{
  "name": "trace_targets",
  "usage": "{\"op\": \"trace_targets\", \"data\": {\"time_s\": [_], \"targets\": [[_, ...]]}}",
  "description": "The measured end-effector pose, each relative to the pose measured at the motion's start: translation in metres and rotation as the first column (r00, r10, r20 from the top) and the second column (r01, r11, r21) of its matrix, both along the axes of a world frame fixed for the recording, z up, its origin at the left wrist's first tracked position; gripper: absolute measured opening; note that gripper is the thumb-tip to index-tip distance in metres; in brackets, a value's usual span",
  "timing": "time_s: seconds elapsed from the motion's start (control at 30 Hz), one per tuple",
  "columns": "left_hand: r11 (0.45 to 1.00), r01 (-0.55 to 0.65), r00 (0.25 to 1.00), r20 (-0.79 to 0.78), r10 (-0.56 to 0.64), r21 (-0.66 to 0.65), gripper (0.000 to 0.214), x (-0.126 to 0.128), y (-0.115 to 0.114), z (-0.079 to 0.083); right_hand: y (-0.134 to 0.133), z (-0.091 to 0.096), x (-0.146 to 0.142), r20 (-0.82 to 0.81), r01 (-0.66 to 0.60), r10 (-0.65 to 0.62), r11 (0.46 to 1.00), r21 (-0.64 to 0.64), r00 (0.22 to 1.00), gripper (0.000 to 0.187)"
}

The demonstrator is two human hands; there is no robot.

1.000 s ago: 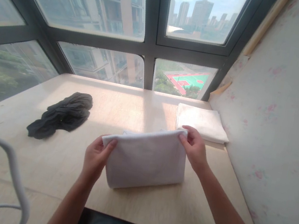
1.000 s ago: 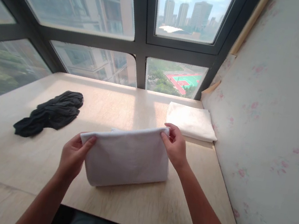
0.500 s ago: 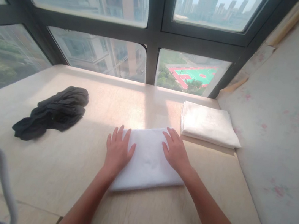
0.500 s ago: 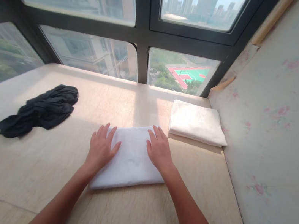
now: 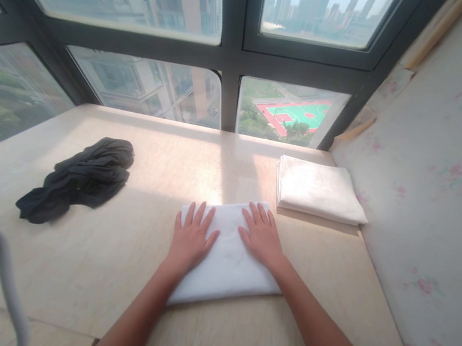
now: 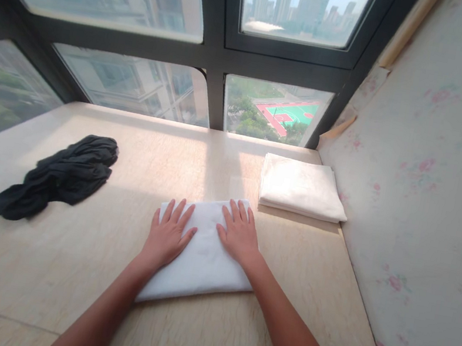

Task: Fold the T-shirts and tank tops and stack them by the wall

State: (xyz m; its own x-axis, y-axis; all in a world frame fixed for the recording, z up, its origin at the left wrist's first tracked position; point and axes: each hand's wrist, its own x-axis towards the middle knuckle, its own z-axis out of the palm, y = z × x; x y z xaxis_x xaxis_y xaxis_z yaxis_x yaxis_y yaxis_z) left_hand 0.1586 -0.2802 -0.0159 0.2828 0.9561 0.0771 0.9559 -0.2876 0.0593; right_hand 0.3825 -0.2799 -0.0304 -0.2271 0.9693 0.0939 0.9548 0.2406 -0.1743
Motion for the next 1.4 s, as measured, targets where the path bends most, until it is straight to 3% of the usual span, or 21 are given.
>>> {"op": "trace_targets", "data": {"time_s": [0.33, 0.57, 0.7, 0.77, 0.83, 0.93, 1.03, 1.13, 1.2, 1.3, 1.4], "targets": [[0.998, 0.049, 0.998, 0.027, -0.05, 0.037, 0.058, 0.02, -0.071, -0.006, -0.082, -0.004, 0.026, -0.013, 0.006, -0.006, 0.999, 0.05, 1.0, 0.053], [0.996, 0.079, 0.993, 0.083, -0.083, 0.049, 0.058, 0.028, -0.075, -0.008, -0.095, -0.005, 0.033, -0.038, 0.048, -0.045, 0.996, 0.071, 0.998, 0.054], [0.996, -0.03, 0.97, 0.244, 0.01, 0.079, 0.059, 0.02, -0.069, -0.01, -0.088, -0.013, 0.038, -0.192, 0.124, -0.104, 0.988, 0.096, 0.976, 0.055], [0.986, -0.143, 0.917, 0.387, 0.101, 0.081, 0.061, 0.011, -0.07, -0.011, -0.086, -0.017, 0.045, -0.355, 0.245, -0.192, 0.963, 0.11, 0.915, 0.053], [0.974, -0.227, 0.819, 0.545, 0.182, 0.015, 0.065, -0.002, -0.076, -0.01, -0.088, -0.02, 0.054, -0.535, 0.391, -0.3, 0.919, 0.061, 0.79, 0.053], [0.933, -0.224, 0.561, 0.745, 0.36, -0.283, 0.074, -0.021, -0.092, -0.002, -0.105, -0.021, 0.068, -0.719, 0.468, -0.419, 0.871, -0.146, 0.554, 0.054], [0.808, -0.089, 0.256, 0.77, 0.584, -0.583, 0.076, -0.034, -0.113, 0.013, -0.132, -0.014, 0.077, -0.77, 0.436, -0.483, 0.849, -0.297, 0.417, 0.05], [0.666, 0.03, 0.084, 0.665, 0.742, -0.746, 0.071, -0.038, -0.13, 0.028, -0.156, -0.002, 0.076, -0.737, 0.424, -0.543, 0.824, -0.376, 0.401, 0.046], [0.59, 0.099, 0.064, 0.597, 0.8, -0.802, 0.065, -0.037, -0.139, 0.034, -0.168, 0.005, 0.072, -0.695, 0.37, -0.551, 0.832, -0.413, 0.462, 0.044], [0.522, 0.16, 0.123, 0.541, 0.832, -0.838, 0.054, -0.033, -0.148, 0.035, -0.178, 0.011, 0.063, -0.6, 0.337, -0.543, 0.839, -0.429, 0.588, 0.039], [0.533, 0.127, 0.187, 0.547, 0.816, -0.837, 0.053, -0.028, -0.154, 0.034, -0.185, 0.008, 0.056, -0.483, 0.409, -0.572, 0.817, -0.406, 0.663, 0.034]]}}
